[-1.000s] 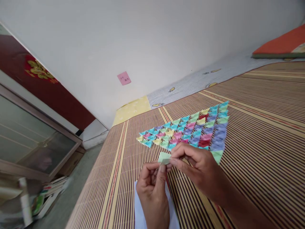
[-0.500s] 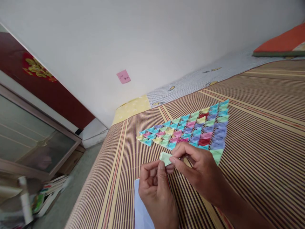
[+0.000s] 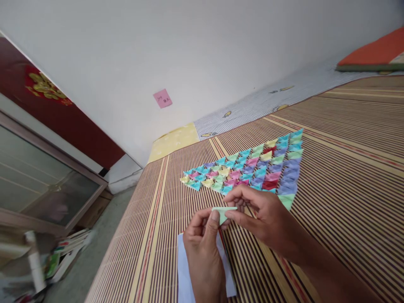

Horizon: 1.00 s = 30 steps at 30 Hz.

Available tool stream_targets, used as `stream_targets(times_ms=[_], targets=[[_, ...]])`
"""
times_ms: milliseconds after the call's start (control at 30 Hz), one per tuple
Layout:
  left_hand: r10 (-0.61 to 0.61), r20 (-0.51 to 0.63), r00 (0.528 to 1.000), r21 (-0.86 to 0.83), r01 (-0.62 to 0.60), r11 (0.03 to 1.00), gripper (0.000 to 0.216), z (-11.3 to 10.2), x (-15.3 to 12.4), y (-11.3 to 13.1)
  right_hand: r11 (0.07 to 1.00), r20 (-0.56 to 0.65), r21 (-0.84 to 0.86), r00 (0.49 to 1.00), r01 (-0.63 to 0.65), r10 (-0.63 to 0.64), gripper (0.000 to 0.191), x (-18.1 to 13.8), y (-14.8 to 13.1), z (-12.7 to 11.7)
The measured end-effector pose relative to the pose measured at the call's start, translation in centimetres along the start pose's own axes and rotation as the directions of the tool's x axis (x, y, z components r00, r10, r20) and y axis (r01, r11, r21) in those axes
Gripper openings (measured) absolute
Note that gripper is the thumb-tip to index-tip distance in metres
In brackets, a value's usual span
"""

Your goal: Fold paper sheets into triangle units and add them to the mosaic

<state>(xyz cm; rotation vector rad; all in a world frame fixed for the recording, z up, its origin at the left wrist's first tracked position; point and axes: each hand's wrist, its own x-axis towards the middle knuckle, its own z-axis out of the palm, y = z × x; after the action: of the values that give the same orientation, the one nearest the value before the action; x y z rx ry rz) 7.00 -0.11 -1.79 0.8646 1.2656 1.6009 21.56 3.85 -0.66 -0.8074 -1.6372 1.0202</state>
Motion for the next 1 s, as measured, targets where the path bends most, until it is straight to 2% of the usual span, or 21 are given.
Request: stream_targets(times_ms=[100, 200, 300, 400, 500, 600, 700, 800, 900, 1000], targets=[[-0.008, -0.013, 1.0, -0.087, 0.007, 0.996, 0.025, 0.0, 0.1, -0.3, 0.997, 0.073, 0.063, 0.996, -0.046, 0.041, 0.016, 0.1, 0.0, -0.1], [-0.006, -0.005, 1.0, -0.044, 0.006, 0.999, 0.025, -0.2, 0.2, -0.4, 1.0, 0.06, 0.018, 0.998, -0.006, 0.005, 0.027, 0.1, 0.1, -0.2], [-0.024, 0.029, 0.999, 0.028, 0.023, 0.999, 0.024, -0.4, 0.1, -0.1, 0.997, 0.039, -0.07, 0.999, 0.023, -0.02, 0.03, 0.1, 0.3, -0.4], [-0.049, 0.079, 0.996, 0.018, 0.048, 0.999, 0.023, -0.5, 0.1, 0.3, 0.993, 0.043, -0.12, 0.999, 0.024, -0.019, 0.029, 0.1, 0.5, -0.8], [-0.047, 0.093, 0.995, 0.046, 0.043, 0.998, 0.022, -0.4, 0.1, 0.5, 0.992, 0.045, -0.122, 0.999, -0.008, 0.014, 0.026, 0.2, 0.3, -1.0], [-0.023, 0.054, 0.998, 0.066, 0.02, 0.998, 0.019, -0.2, 0.1, 0.3, 0.996, 0.042, -0.053, 0.997, -0.066, 0.068, 0.027, 0.2, 0.1, -0.7], [-0.035, 0.01, 0.999, -0.084, 0.036, 0.996, 0.02, 0.0, 0.1, -0.1, 0.989, 0.111, 0.033, 0.984, -0.147, 0.142, 0.027, 0.2, 0.2, 0.1], [-0.084, -0.03, 0.996, -0.245, 0.074, 0.967, 0.022, 0.2, 0.3, -0.4, 0.982, 0.188, 0.049, 0.967, -0.183, 0.171, 0.02, 0.1, 0.3, 1.0], [-0.146, -0.056, 0.988, -0.351, 0.118, 0.929, 0.026, 0.3, 0.6, -0.3, 0.985, 0.204, 0.033, 0.966, -0.171, 0.161, 0.019, 0.0, 0.4, 1.3], [-0.219, -0.025, 0.975, -0.403, 0.19, 0.895, 0.03, 0.4, 0.7, 0.1, 0.991, 0.199, -0.056, 0.972, -0.118, 0.127, 0.02, -0.2, 0.5, 1.0]])
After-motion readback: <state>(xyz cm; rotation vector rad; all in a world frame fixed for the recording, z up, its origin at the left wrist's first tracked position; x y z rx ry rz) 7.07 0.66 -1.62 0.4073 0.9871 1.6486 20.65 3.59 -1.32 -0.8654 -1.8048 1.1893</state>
